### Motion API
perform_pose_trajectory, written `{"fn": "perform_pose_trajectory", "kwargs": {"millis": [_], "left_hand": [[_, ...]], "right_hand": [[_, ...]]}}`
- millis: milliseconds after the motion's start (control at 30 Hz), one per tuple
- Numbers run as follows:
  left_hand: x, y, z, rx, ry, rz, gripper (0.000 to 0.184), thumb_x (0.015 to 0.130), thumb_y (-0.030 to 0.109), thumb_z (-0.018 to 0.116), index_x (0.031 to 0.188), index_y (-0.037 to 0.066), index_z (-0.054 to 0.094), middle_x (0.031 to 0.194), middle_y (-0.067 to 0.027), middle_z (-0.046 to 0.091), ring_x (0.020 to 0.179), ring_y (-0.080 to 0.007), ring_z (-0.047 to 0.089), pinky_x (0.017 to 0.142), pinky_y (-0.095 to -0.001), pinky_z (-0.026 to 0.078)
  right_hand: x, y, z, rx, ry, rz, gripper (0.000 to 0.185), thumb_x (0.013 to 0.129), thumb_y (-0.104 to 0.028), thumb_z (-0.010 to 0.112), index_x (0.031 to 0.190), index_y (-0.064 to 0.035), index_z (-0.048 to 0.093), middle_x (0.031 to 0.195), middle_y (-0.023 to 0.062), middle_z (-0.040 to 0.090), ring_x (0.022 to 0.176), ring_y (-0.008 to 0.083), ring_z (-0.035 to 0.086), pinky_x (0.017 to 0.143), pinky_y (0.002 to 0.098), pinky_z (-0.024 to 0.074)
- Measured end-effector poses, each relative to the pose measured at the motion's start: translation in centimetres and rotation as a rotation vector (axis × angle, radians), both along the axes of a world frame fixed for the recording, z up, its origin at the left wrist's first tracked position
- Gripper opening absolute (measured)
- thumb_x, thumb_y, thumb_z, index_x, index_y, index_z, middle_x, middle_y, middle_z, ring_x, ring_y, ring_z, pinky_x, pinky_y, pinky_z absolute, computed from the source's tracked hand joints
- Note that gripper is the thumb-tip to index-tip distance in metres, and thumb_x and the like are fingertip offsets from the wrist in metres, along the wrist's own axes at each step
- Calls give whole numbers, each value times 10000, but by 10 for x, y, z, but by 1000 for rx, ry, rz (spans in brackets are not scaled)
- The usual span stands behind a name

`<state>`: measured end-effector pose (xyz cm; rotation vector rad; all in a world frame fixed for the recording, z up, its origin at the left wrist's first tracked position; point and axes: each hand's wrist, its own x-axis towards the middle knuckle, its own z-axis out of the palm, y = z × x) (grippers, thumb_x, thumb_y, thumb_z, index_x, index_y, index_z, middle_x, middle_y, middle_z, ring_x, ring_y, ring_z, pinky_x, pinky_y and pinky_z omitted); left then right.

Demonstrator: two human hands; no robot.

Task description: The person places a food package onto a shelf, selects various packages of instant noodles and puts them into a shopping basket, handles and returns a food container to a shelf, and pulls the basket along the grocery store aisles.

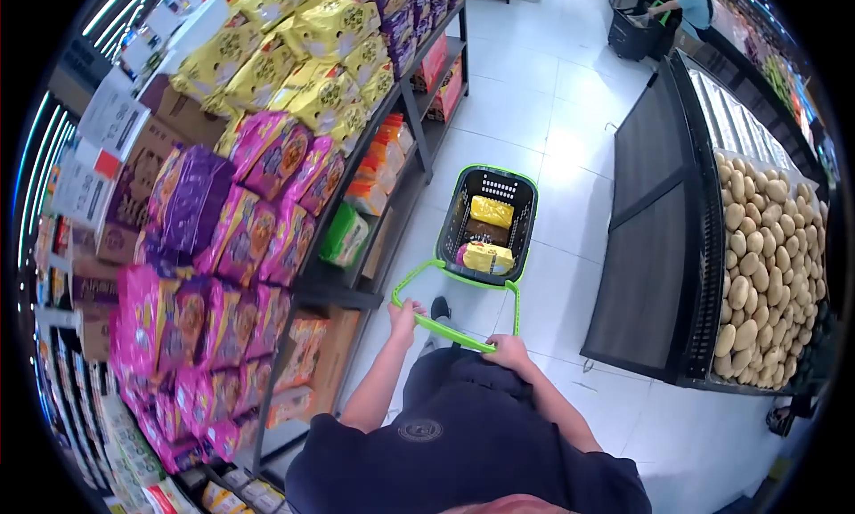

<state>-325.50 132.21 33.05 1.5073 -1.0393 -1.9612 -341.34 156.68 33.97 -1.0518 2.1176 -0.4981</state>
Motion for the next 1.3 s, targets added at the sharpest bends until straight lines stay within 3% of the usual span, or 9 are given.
{"fn": "perform_pose_trajectory", "kwargs": {"millis": [133, 233, 300, 433, 600, 800, 1067, 1233, 1300], "left_hand": [[-58, -70, -2, -51, -110, -193, 333, 932, 192, 503, 1149, 9, 329, 980, -167, 547, 835, -277, 621, 673, -381, 548], [-69, -104, -26, -313, -352, -445, 548, 890, 250, 571, 1251, -60, 300, 1152, -229, 504, 1053, -319, 549, 947, -471, 431], [-109, -131, -36, -828, -532, -351, 618, 869, 278, 595, 1308, -57, 319, 1241, -268, 467, 1190, -356, 459, 1091, -478, 241], [-163, -167, 22, -1248, -529, -551, 537, 848, 314, 620, 1266, 12, 471, 1252, -224, 507, 1234, -362, 423, 1125, -434, 186], [-239, -214, 36, -973, -344, -1583, 444, 716, 564, 682, 772, 126, 723, 760, -88, 679, 894, -290, 636, 977, -426, 400], [-352, -243, 39, -939, -453, -1665, 642, 615, 730, 656, 759, 108, 718, 659, -111, 650, 660, -307, 639, 615, -388, 501], [-537, -274, 69, -782, -494, -1799, 647, 715, 715, 577, 754, 78, 680, 710, -150, 645, 708, -335, 634, 643, -434, 482], [-625, -290, 54, -996, -437, -1844, 578, 838, 633, 479, 791, 95, 683, 736, -159, 649, 721, -353, 631, 637, -462, 482], [-667, -301, 47, -986, -457, -1878, 580, 837, 635, 474, 800, 96, 684, 726, -160, 648, 720, -357, 630, 630, -469, 481]], "right_hand": [[-41, -45, 12, -93, -37, -197, 312, 638, -322, 717, 886, -132, 713, 791, 120, 680, 763, 299, 658, 733, 394, 523], [-65, -82, 10, -165, -45, -323, 255, 633, -256, 712, 837, -104, 709, 745, 132, 665, 717, 296, 654, 704, 381, 525], [-90, -105, 10, -199, 10, -282, 230, 613, -230, 715, 804, -102, 705, 737, 134, 662, 686, 295, 649, 675, 381, 522], [-141, -129, 7, -103, 11, -273, 204, 606, -233, 714, 777, -122, 708, 708, 124, 658, 685, 300, 636, 688, 401, 503], [-211, -131, -9, -124, 70, -198, 204, 580, -224, 725, 768, -149, 705, 622, 101, 613, 666, 306, 603, 693, 416, 470], [-334, -171, -3, -53, 119, -246, 292, 568, -230, 728, 854, -182, 693, 693, 38, 611, 758, 273, 557, 769, 395, 435], [-512, -209, -7, -33, 198, -123, 198, 605, -217, 714, 802, -200, 716, 786, 21, 638, 832, 241, 585, 815, 397, 422], [-578, -245, 0, 55, 341, -542, 286, 637, -28, 673, 843, -223, 710, 1268, 82, 493, 1273, 328, 361, 990, 497, 358], [-607, -259, -5, 117, 370, -676, 343, 646, -14, 665, 925, -212, 677, 1296, 128, 453, 1250, 348, 385, 985, 492, 368]]}}
